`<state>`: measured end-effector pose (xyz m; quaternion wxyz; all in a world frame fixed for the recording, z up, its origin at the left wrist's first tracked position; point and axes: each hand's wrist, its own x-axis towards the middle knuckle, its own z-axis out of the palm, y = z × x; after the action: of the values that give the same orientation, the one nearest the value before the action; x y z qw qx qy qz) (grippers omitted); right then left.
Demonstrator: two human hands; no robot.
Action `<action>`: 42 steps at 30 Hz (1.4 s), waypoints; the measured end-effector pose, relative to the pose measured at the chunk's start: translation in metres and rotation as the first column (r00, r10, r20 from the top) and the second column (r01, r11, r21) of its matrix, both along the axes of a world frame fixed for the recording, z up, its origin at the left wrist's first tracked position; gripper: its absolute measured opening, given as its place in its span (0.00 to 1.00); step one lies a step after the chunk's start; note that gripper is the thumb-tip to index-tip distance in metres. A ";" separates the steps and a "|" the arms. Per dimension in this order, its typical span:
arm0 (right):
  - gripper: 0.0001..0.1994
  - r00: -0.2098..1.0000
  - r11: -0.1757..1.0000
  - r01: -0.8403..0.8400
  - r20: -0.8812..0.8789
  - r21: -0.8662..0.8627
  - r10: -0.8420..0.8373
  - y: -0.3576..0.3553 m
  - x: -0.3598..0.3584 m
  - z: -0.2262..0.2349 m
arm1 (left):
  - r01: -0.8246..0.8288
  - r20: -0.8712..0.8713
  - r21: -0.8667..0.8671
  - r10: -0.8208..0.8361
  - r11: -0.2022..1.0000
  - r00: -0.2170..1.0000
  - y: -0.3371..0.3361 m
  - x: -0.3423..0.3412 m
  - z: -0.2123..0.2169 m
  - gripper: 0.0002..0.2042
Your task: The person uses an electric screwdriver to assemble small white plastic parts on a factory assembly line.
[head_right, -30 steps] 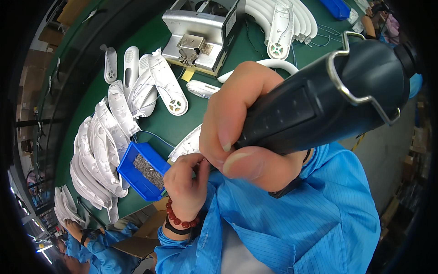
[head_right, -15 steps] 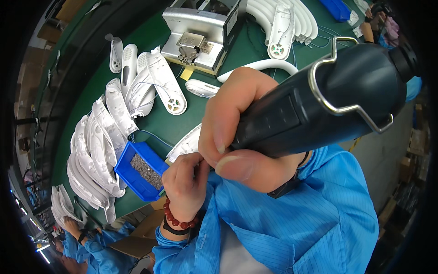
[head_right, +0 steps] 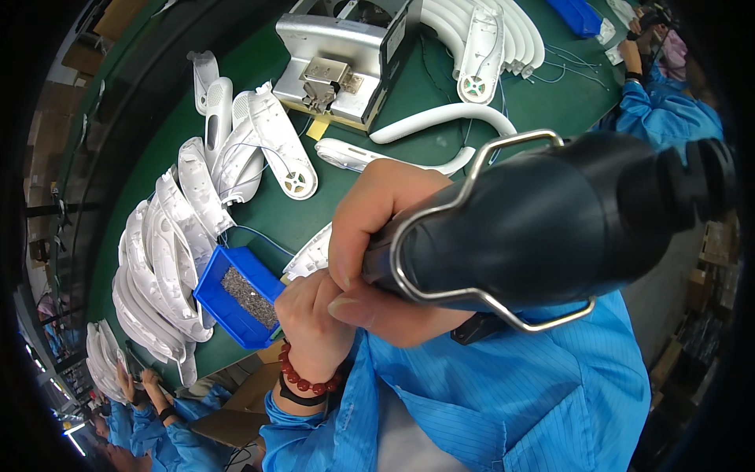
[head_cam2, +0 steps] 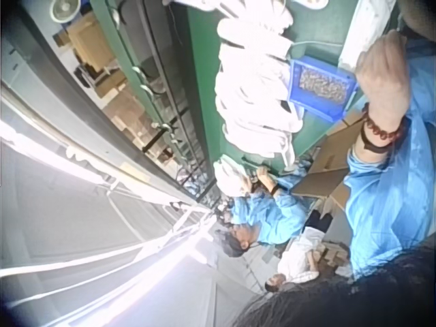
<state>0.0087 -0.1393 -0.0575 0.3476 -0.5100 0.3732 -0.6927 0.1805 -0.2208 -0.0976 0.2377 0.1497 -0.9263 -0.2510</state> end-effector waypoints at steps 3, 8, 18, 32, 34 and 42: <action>0.16 0.999 0.999 0.004 -0.032 0.041 -0.002 0.000 -0.002 -0.006 | -0.013 -0.036 0.047 0.015 0.999 0.999 -0.001 0.000 0.001 0.08; 0.08 0.959 0.966 0.254 0.142 -0.035 -0.247 -0.013 -0.016 -0.026 | -0.227 -0.091 0.020 0.228 0.974 0.969 0.000 -0.014 -0.023 0.10; 0.05 0.940 0.959 0.281 0.194 0.030 -0.281 -0.028 -0.027 -0.050 | -0.241 0.021 0.045 0.240 0.970 0.971 -0.005 -0.024 -0.052 0.09; 0.06 0.929 0.958 0.270 0.236 0.094 -0.285 -0.036 -0.024 -0.056 | -0.230 0.046 0.064 0.228 0.971 0.973 -0.005 -0.022 -0.054 0.08; 0.04 0.947 0.934 0.311 0.023 0.177 -0.320 -0.037 -0.021 -0.050 | -0.241 -0.005 0.063 0.241 0.969 0.970 -0.005 -0.023 -0.054 0.07; 0.09 0.946 0.924 0.315 0.008 0.218 -0.325 -0.042 -0.021 -0.045 | -0.243 -0.029 0.064 0.245 0.968 0.969 -0.005 -0.023 -0.056 0.07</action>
<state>-0.0128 -0.1815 -0.1028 0.2907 -0.3867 0.5160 -0.7069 0.1573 -0.2258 -0.1535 0.2789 0.2650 -0.8884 -0.2504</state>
